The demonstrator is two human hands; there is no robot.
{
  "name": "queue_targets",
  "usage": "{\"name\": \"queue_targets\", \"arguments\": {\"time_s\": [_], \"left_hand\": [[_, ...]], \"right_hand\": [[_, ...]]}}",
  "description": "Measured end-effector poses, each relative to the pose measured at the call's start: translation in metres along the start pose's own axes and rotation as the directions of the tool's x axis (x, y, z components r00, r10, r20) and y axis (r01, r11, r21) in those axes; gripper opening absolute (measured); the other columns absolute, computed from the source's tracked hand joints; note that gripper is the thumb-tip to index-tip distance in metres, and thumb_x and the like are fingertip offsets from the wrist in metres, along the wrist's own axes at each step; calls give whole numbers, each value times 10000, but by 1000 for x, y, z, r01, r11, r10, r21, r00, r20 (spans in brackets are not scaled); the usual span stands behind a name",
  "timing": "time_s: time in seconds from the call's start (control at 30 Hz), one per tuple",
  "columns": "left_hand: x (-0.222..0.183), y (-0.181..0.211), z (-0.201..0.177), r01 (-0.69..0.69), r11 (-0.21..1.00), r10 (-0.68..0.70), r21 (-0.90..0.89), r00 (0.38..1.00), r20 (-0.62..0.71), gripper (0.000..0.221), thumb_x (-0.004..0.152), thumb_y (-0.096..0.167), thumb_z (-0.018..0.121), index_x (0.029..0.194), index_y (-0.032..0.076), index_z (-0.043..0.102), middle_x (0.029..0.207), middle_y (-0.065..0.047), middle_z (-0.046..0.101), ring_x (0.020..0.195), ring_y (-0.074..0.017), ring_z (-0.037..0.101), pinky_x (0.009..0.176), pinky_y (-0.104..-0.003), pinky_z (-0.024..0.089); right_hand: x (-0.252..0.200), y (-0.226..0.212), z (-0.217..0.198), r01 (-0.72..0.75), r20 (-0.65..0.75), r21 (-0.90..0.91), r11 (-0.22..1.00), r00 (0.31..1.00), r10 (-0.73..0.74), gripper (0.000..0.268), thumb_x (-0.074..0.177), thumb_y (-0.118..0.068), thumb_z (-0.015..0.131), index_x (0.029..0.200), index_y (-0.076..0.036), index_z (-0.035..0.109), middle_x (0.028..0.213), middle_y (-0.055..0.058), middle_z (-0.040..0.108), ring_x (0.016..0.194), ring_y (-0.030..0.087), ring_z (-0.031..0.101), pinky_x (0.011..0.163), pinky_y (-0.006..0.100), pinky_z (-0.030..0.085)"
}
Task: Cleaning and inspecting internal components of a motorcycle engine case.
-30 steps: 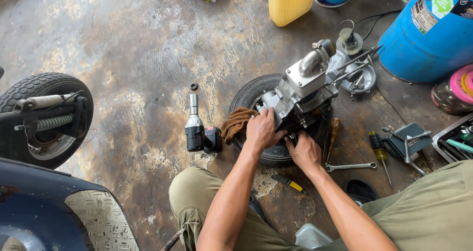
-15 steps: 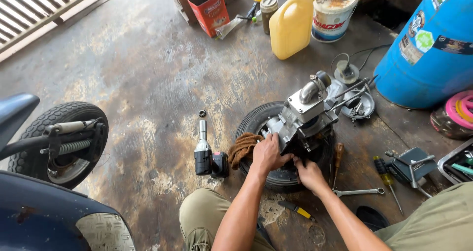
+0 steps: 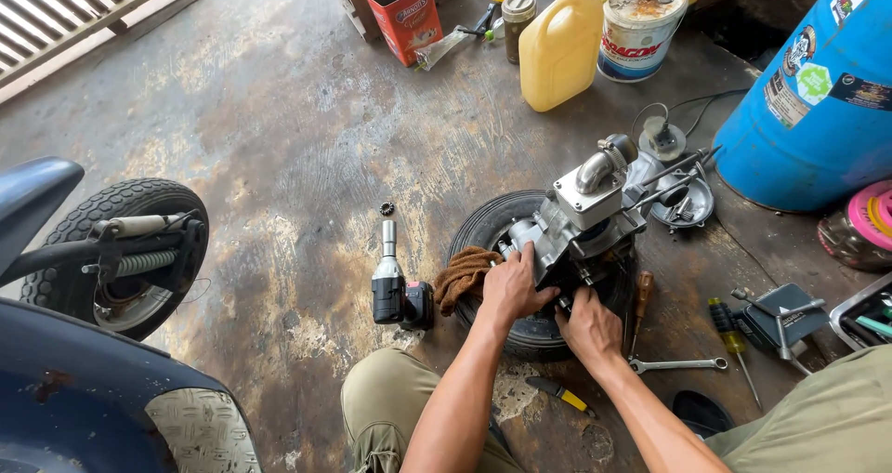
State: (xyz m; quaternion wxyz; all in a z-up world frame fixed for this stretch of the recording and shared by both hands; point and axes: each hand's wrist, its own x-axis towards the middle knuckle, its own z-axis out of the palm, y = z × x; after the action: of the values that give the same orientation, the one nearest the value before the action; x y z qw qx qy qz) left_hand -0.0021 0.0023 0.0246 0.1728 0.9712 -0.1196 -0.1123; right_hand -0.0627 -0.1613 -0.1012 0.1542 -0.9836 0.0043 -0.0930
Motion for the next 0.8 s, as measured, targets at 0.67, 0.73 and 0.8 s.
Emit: {"name": "queue_targets", "arguments": {"time_s": [0.67, 0.73, 0.8], "left_hand": [[-2, 4, -4, 22, 999, -22, -24, 1000, 9, 915, 771, 536, 701, 1454, 24, 373, 1116, -202, 622, 922, -462, 719, 777, -548, 575], [-4, 5, -7, 23, 1000, -23, -20, 1000, 6, 911, 771, 523, 708, 1454, 24, 372, 1115, -203, 620, 919, -462, 719, 773, -548, 575], [-6, 7, -12, 19, 999, -18, -39, 1000, 21, 893, 802, 519, 683, 1467, 11, 372, 1123, -219, 625, 923, -462, 719, 778, -541, 573]], "right_hand": [[8, -5, -18, -563, 544, 309, 767, 766, 343, 660, 913, -547, 639, 1217, 38, 671, 1083, 283, 748, 1083, 437, 715, 803, 527, 601], [7, -8, -18, -561, 545, 261, 786, 758, 360, 645, 895, -548, 647, 1205, 17, 668, 1071, 264, 753, 1074, 416, 724, 790, 506, 608], [6, -10, -19, -381, 387, 222, 897, 879, 277, 633, 866, -497, 691, 1179, 52, 642, 1028, 273, 741, 946, 452, 747, 739, 541, 620]]}}
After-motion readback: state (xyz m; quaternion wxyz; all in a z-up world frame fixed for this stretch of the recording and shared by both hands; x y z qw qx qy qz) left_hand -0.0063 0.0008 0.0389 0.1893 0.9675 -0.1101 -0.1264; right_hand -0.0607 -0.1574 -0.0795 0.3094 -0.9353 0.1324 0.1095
